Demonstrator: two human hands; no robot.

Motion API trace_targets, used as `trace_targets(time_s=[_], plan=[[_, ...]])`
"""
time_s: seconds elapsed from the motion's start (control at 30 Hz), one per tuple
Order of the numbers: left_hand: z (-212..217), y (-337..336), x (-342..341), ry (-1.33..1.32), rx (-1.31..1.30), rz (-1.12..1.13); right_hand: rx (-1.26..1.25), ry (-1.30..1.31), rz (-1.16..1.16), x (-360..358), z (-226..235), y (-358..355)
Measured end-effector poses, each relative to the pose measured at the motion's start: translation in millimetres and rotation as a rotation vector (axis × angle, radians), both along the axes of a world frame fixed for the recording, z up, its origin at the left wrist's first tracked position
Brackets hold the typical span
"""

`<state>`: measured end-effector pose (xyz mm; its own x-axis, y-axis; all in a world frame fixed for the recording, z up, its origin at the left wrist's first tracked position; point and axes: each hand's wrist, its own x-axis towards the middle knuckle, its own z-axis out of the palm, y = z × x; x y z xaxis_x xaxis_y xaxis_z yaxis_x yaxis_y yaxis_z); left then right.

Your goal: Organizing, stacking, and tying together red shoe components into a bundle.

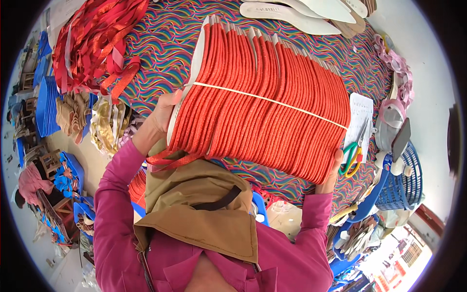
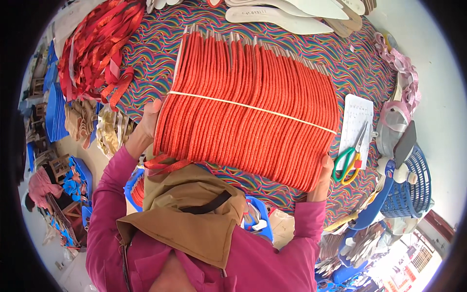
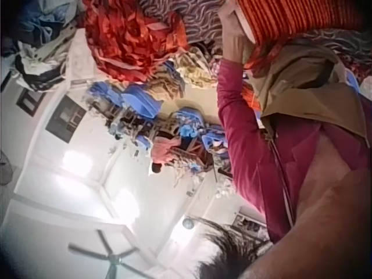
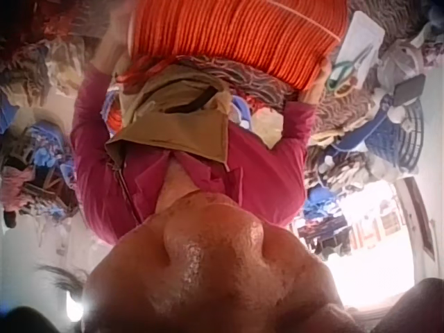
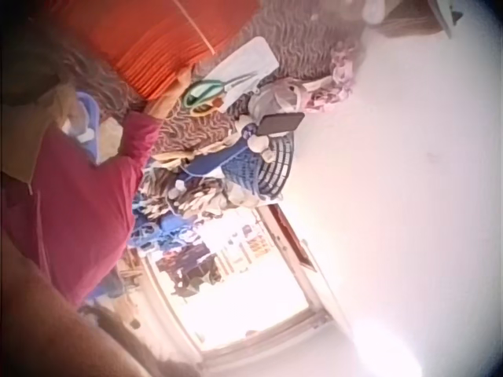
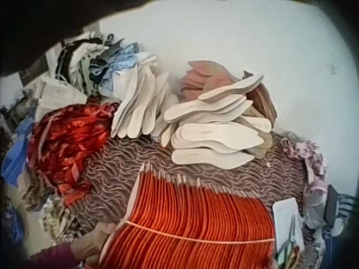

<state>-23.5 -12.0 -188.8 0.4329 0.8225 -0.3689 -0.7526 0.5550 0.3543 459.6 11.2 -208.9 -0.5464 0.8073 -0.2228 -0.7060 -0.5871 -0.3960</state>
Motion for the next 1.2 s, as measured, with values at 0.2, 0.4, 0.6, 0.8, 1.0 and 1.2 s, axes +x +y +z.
trace_targets(time_s=[0.2, 0.4, 0.6, 0.8, 1.0, 1.2], plan=[[-11, -12, 8, -0.175, -0.03, 0.048, -0.141, -0.052, -0.095, -13, 13, -2], [-31, -25, 0, -0.301, -0.004, 0.027, -0.155, -0.246, -0.261, 17, -11, -17], [-22, -31, 4, -0.142, -0.046, 0.044, 0.066, -0.237, -0.191, 5, -6, -10], [20, -36, -1, 0.192, 0.189, 0.056, 0.115, -0.769, -0.427, -9, -1, -20], [66, 13, -13, 0.636, 0.871, 0.008, 0.332, -0.632, 0.004, 112, 14, 159], [34, -9, -16, 0.482, 0.804, 0.091, 0.537, -0.489, 0.345, 81, 41, 67]])
